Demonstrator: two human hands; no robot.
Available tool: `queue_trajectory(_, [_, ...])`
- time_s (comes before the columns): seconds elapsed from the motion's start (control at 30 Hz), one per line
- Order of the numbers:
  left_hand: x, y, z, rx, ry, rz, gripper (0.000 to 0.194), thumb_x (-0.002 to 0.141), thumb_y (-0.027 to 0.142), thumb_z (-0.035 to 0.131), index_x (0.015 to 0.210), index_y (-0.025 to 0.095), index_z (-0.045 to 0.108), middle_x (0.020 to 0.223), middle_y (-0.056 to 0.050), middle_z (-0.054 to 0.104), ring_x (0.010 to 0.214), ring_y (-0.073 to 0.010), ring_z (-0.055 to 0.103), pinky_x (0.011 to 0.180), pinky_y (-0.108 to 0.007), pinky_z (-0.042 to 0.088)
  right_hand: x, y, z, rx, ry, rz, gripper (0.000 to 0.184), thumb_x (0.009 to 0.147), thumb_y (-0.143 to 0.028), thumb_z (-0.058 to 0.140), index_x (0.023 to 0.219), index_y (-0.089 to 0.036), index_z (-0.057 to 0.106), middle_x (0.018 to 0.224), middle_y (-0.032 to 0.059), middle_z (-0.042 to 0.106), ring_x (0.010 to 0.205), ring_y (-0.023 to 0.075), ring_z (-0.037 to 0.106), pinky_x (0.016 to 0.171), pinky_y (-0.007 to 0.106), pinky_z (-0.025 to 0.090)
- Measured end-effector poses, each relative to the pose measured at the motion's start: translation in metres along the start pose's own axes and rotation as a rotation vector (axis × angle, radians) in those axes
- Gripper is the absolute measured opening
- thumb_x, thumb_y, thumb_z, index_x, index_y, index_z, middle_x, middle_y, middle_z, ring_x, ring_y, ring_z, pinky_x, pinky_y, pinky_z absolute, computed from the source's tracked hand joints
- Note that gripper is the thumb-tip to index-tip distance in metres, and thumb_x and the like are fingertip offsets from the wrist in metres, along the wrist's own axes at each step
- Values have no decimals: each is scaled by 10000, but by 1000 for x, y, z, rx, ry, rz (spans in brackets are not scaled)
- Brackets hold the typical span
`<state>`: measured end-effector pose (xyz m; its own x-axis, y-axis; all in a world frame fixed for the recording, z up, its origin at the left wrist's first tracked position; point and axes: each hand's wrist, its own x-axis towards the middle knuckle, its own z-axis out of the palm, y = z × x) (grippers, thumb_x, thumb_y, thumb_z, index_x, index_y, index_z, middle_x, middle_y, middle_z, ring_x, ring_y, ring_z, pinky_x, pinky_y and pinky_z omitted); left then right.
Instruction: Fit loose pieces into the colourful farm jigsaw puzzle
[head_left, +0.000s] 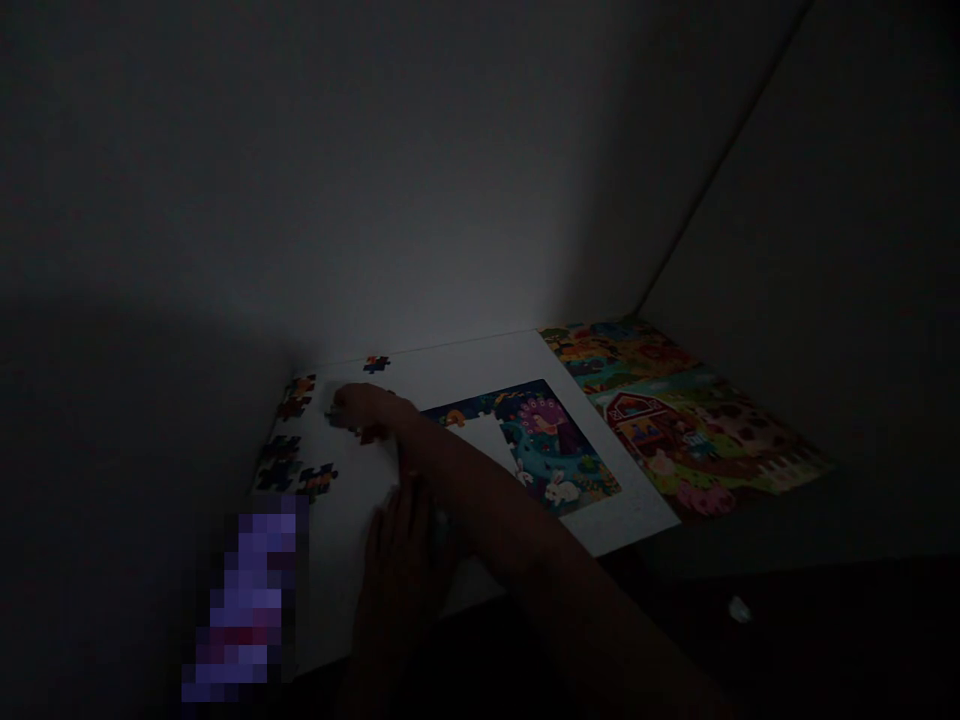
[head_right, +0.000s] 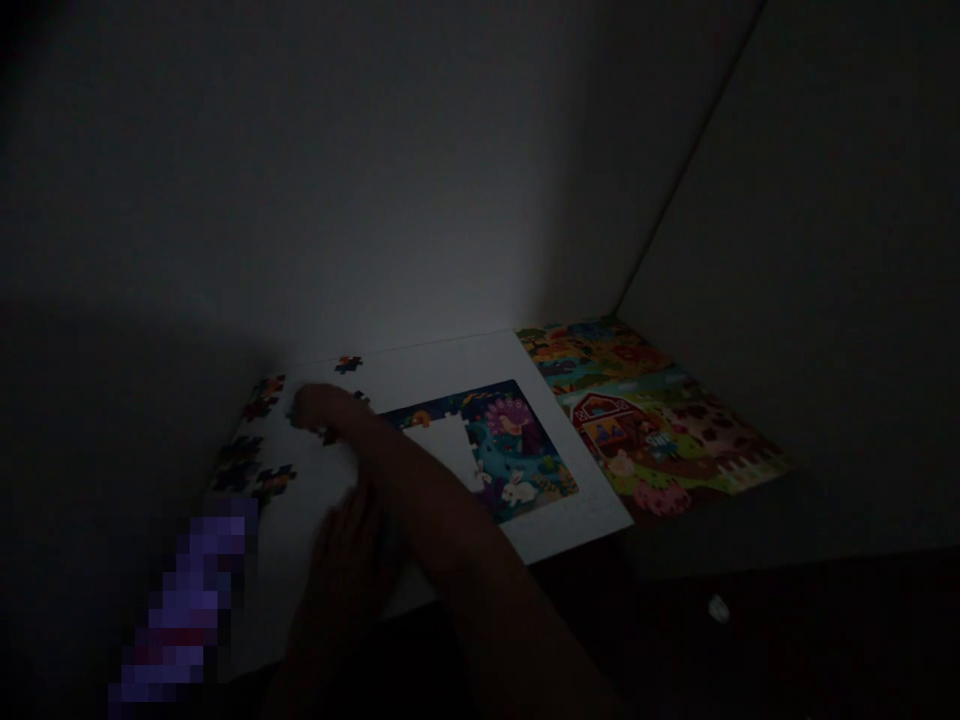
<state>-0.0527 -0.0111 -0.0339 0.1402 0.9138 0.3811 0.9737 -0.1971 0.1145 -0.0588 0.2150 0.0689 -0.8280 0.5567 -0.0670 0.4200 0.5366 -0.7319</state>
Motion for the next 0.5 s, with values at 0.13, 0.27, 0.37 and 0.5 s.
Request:
queue_trajectory(0.13, [4,6,-6,9,8,-25,612,977,484,386,1450,96,393,1518,-201,380,1397,-344,371,1112,-568,341,-84,37,-26,149,-7,-54,412,813,-180,663,1204,-183,534,1077,60,670,907,184,625,812,304,503])
queue_trajectory(0.27, [5,7,-6,-6,-2,-65,628,972,542,359,1429,115,423,1497,-184,423,1395,-333,380,1112,-565,349,-182,76,-45,432,-45,2,386,759,-247,727,1090,-201,533,965,20,636,757,138,584,671,266,470])
queue_trajectory(0.37, [4,7,-6,-6,-9,-66,621,973,534,350,1426,117,428,1498,-181,423,1397,-320,378,1130,-554,327,-226,95,-44,509,-71,108,380,727,-322,765,998,-208,524,790,-27,595,655,121,541,584,241,410])
queue_trajectory(0.5, [4,6,-6,6,-20,-59,629,968,542,346,1434,124,410,1501,-178,418,1401,-321,372,1135,-554,315,-241,104,-37,438,-84,148,376,703,-314,777,959,-198,527,745,-40,570,634,111,509,554,227,354])
